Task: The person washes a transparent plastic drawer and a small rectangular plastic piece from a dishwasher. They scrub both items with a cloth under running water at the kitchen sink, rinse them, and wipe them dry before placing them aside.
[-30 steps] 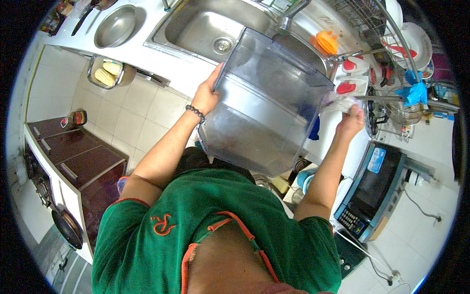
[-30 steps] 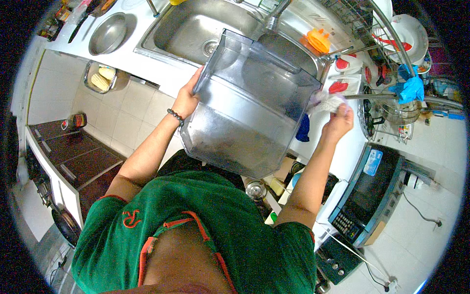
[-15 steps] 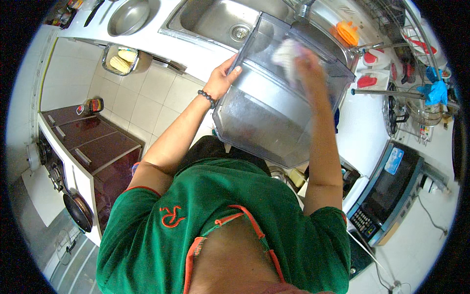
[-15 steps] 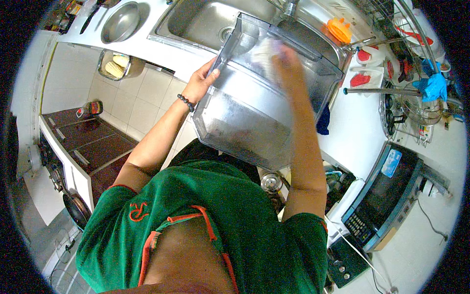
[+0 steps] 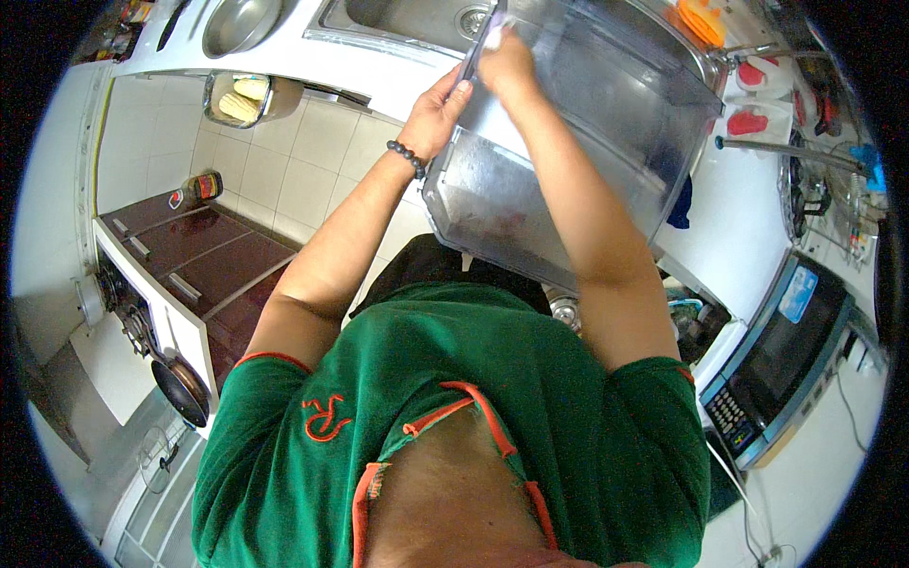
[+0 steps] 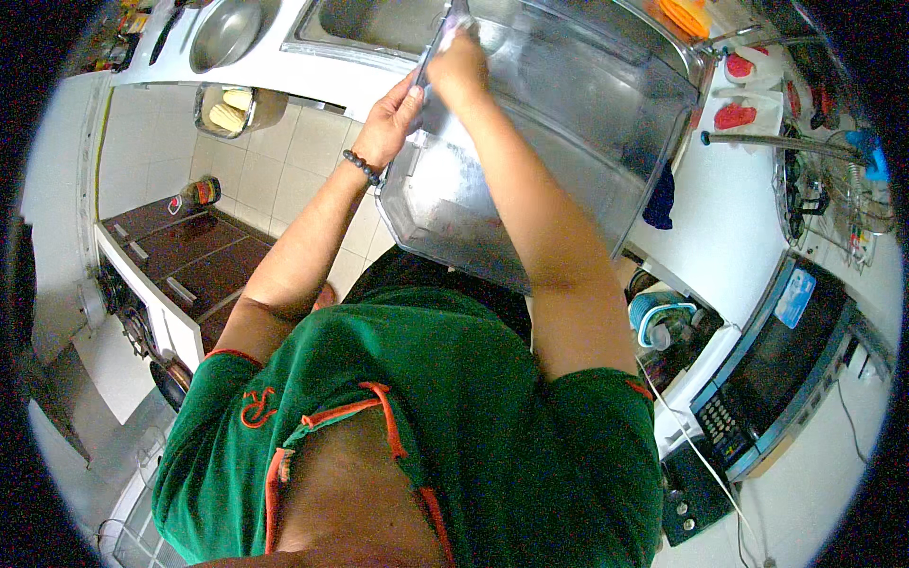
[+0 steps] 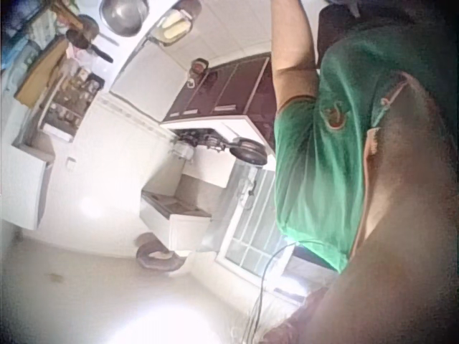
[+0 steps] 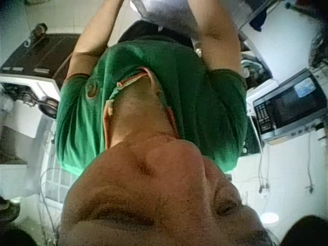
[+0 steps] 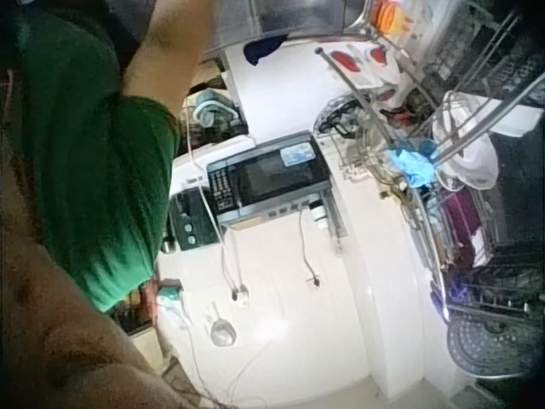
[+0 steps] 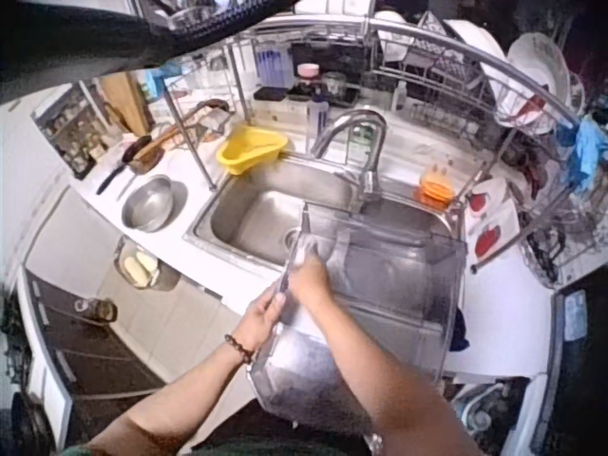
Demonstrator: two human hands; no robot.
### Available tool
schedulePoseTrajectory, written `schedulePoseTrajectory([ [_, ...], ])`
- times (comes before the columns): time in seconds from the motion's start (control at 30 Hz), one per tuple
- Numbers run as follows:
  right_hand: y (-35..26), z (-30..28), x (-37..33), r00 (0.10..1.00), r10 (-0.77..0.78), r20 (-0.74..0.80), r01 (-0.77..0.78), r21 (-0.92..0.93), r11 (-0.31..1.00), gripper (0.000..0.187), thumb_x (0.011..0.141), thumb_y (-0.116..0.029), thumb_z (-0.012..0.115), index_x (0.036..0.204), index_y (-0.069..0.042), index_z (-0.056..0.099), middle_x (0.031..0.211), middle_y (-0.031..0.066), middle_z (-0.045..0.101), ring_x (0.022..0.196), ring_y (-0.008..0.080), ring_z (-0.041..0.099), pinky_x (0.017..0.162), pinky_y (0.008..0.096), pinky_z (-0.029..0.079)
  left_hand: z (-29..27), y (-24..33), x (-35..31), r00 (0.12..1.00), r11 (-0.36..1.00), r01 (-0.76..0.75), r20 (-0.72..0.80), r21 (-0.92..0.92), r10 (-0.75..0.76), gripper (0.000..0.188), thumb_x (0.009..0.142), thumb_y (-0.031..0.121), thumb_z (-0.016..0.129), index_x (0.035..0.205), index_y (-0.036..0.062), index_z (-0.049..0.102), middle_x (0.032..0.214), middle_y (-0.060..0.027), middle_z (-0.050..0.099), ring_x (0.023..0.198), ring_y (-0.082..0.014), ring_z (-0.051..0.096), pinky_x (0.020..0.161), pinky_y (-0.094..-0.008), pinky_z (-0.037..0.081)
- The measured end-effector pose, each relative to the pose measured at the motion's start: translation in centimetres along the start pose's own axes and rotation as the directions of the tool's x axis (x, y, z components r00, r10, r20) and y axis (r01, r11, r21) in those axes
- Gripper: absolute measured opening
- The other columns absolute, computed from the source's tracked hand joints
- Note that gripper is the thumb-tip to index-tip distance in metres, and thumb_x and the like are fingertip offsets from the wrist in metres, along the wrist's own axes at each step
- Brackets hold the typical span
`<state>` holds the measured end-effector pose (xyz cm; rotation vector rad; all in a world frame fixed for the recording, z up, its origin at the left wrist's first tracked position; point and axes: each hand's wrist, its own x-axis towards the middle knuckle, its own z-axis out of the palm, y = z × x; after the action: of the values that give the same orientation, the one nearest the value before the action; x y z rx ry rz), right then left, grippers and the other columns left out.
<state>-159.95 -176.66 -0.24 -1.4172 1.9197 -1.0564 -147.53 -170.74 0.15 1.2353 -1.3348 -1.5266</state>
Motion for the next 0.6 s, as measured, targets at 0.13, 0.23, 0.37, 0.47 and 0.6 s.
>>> schedulePoseTrajectory([
  [0.13, -1.0, -1.9, -10.1, 0.815, -0.019, 0.580, 0.070, -0.066, 0.995, 0.028, 0.075, -0.008, 0.053, 0.099, 0.004, 0.055, 0.091, 0.0272, 0.059, 0.087, 0.0395, 0.058, 0.077, 0.0445, 0.046, 0.2, -0.5, 0.1, 0.996, 0.993, -0.075, -0.047, 0.088, 0.079, 0.048, 0.092, 0.031, 0.046, 0.133, 0.0073, 0.038, 0.119, -0.0024, 0.051, 0.104, -0.0106, 0.046, 0.089, -0.0241, 0.038],
  [0.23, 0.7, -2.1, -13.8, 0.668, 0.039, 0.743, 0.109, -0.149, 0.983, 0.031, 0.073, -0.015, 0.061, 0.098, 0.004, 0.056, 0.089, 0.0231, 0.061, 0.090, 0.0349, 0.060, 0.080, 0.0407, 0.047, 0.3, -0.1, 0.1, 0.998, 0.994, -0.034, -0.046, 0.101, 0.039, 0.048, 0.093, 0.032, 0.044, 0.133, 0.0068, 0.036, 0.125, -0.0050, 0.048, 0.112, -0.0139, 0.044, 0.094, -0.0254, 0.035],
  [0.37, 0.1, -1.9, -3.7, 0.781, 0.248, 0.573, -0.214, -0.128, 0.968, 0.013, 0.074, -0.001, 0.061, 0.087, -0.001, 0.061, 0.073, 0.0091, 0.064, 0.060, 0.0186, 0.060, 0.054, 0.0315, 0.049, 0.0, -0.5, -0.2, 0.996, 0.999, -0.040, -0.080, 0.036, 0.043, 0.046, 0.092, 0.028, 0.045, 0.130, 0.0028, 0.039, 0.126, -0.0099, 0.047, 0.117, -0.0173, 0.041, 0.099, -0.0273, 0.031],
  [0.47, 3.8, -0.1, 4.2, 0.950, 0.102, 0.294, -0.212, 0.373, 0.903, 0.024, 0.072, -0.010, 0.063, 0.094, -0.001, 0.058, 0.085, 0.0163, 0.063, 0.074, 0.0251, 0.062, 0.065, 0.0360, 0.049, 0.6, 0.9, -0.1, 0.999, 0.999, -0.013, -0.045, 0.046, 0.016, 0.045, 0.092, 0.027, 0.046, 0.129, 0.0026, 0.041, 0.124, -0.0087, 0.049, 0.115, -0.0164, 0.043, 0.097, -0.0266, 0.032],
  [0.6, 0.6, -0.3, -2.8, 0.911, 0.056, 0.409, -0.006, -0.121, 0.993, 0.024, 0.071, -0.010, 0.059, 0.093, 0.000, 0.057, 0.089, 0.0224, 0.061, 0.085, 0.0380, 0.060, 0.075, 0.0446, 0.047, 0.0, -0.3, 0.0, 0.997, 1.000, -0.002, -0.077, 0.000, 0.002, 0.044, 0.092, 0.027, 0.046, 0.129, 0.0029, 0.041, 0.124, -0.0088, 0.050, 0.114, -0.0157, 0.043, 0.097, -0.0263, 0.032],
])
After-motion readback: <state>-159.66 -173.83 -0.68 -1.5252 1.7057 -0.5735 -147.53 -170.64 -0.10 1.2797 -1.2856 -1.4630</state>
